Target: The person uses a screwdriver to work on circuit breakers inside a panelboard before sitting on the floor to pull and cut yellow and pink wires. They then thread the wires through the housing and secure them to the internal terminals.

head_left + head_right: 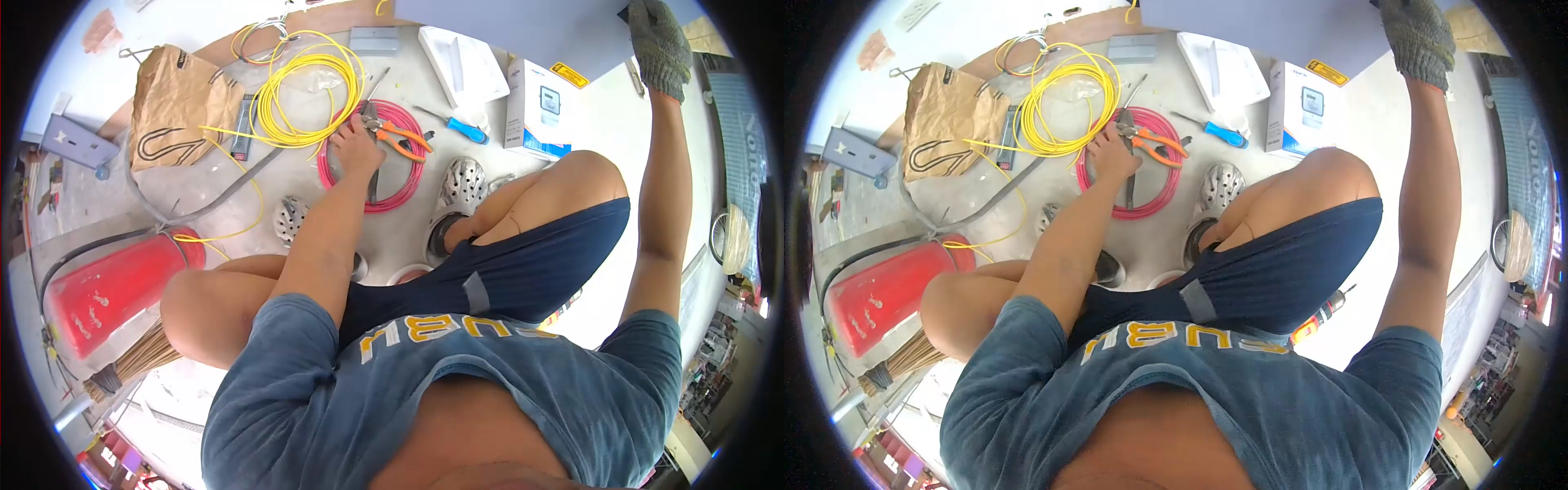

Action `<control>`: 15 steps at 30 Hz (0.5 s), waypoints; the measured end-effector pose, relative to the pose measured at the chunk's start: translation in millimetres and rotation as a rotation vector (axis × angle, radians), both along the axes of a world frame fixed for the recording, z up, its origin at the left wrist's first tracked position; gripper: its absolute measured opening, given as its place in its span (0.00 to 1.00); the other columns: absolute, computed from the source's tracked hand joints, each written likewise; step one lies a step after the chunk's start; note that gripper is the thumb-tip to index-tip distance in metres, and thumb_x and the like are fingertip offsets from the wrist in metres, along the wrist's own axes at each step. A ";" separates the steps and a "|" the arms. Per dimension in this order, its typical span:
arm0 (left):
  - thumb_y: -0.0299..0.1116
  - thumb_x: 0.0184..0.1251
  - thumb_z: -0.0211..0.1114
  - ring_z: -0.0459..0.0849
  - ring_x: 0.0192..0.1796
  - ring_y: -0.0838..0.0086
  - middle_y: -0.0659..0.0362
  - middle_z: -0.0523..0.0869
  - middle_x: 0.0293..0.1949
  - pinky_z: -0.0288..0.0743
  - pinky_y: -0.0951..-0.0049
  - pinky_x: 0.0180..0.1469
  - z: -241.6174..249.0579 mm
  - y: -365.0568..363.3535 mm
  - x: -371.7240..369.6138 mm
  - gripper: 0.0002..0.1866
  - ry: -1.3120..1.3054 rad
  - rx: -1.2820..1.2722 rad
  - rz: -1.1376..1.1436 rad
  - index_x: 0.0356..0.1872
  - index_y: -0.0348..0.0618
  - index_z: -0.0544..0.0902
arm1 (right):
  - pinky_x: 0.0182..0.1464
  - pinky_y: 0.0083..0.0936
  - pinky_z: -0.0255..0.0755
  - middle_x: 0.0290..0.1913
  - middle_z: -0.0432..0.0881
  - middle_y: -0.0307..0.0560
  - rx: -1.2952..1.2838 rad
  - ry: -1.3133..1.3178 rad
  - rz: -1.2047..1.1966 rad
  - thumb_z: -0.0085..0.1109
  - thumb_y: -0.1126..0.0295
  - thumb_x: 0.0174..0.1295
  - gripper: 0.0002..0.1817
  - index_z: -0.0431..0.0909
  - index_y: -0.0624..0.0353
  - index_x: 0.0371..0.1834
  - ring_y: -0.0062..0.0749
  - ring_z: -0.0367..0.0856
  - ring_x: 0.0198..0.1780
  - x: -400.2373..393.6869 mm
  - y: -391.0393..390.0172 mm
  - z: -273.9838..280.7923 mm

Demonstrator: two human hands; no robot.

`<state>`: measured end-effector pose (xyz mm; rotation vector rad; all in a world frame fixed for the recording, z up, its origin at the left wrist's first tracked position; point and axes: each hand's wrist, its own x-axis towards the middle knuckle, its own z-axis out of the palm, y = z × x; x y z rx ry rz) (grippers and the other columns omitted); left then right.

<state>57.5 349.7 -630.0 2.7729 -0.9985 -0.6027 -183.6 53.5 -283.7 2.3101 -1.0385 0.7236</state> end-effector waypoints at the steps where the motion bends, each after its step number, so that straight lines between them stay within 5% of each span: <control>1: 0.41 0.40 0.78 0.65 0.63 0.48 0.45 0.65 0.63 0.65 0.52 0.65 -1.2 -1.4 -0.3 0.51 0.002 0.002 0.002 0.68 0.48 0.57 | 0.38 0.33 0.76 0.35 0.79 0.50 0.047 -0.030 -0.015 0.52 0.58 0.66 0.19 0.78 0.67 0.41 0.36 0.80 0.38 3.3 -5.7 -1.7; 5: 0.41 0.41 0.77 0.74 0.60 0.51 0.45 0.74 0.59 0.70 0.57 0.62 -16.1 -0.7 9.8 0.47 0.069 -0.058 0.054 0.64 0.45 0.60 | 0.36 0.33 0.75 0.30 0.78 0.47 -0.145 -0.025 0.053 0.52 0.60 0.67 0.16 0.77 0.65 0.43 0.34 0.78 0.32 3.9 -35.8 -25.0; 9: 0.44 0.42 0.77 0.82 0.55 0.53 0.42 0.82 0.52 0.74 0.58 0.58 -14.8 -12.4 1.4 0.44 0.366 -0.172 0.248 0.60 0.37 0.66 | 0.48 0.36 0.74 0.45 0.83 0.52 0.040 -0.113 0.386 0.66 0.67 0.56 0.20 0.78 0.55 0.52 0.48 0.81 0.44 20.8 3.0 -123.9; 10: 0.46 0.43 0.77 0.82 0.55 0.52 0.41 0.82 0.52 0.75 0.58 0.58 -11.1 -19.9 -6.8 0.43 0.388 -0.193 0.277 0.59 0.35 0.67 | 0.54 0.39 0.72 0.50 0.82 0.48 0.504 -0.032 0.346 0.65 0.58 0.59 0.21 0.79 0.53 0.53 0.48 0.79 0.51 25.1 22.8 -174.8; 11: 0.48 0.43 0.77 0.82 0.55 0.52 0.40 0.82 0.52 0.76 0.58 0.57 -7.3 -27.6 -17.3 0.43 0.406 -0.208 0.306 0.57 0.33 0.69 | 0.60 0.40 0.69 0.56 0.80 0.49 0.674 0.200 0.546 0.66 0.53 0.59 0.29 0.74 0.52 0.61 0.47 0.77 0.57 37.5 44.0 -210.2; 12: 0.48 0.43 0.76 0.82 0.55 0.51 0.40 0.82 0.52 0.76 0.59 0.57 -3.6 -36.4 -30.7 0.42 0.444 -0.265 0.312 0.57 0.32 0.69 | 0.65 0.39 0.65 0.60 0.77 0.51 0.962 0.296 0.453 0.65 0.47 0.59 0.37 0.67 0.51 0.68 0.48 0.75 0.61 46.8 84.1 -231.7; 13: 0.49 0.43 0.76 0.82 0.55 0.51 0.40 0.82 0.51 0.76 0.60 0.57 -1.1 -46.1 -44.2 0.42 0.481 -0.325 0.312 0.56 0.30 0.70 | 0.69 0.39 0.62 0.64 0.74 0.52 1.187 0.200 0.643 0.62 0.44 0.61 0.41 0.60 0.51 0.73 0.50 0.72 0.65 48.6 92.7 -275.9; 15: 0.49 0.46 0.72 0.82 0.53 0.50 0.40 0.83 0.49 0.76 0.60 0.55 -6.7 -59.7 -64.2 0.37 0.552 -0.614 -0.016 0.54 0.33 0.75 | 0.69 0.37 0.62 0.64 0.73 0.58 1.622 -0.069 0.453 0.60 0.46 0.62 0.43 0.55 0.53 0.75 0.52 0.70 0.67 61.6 120.9 -300.3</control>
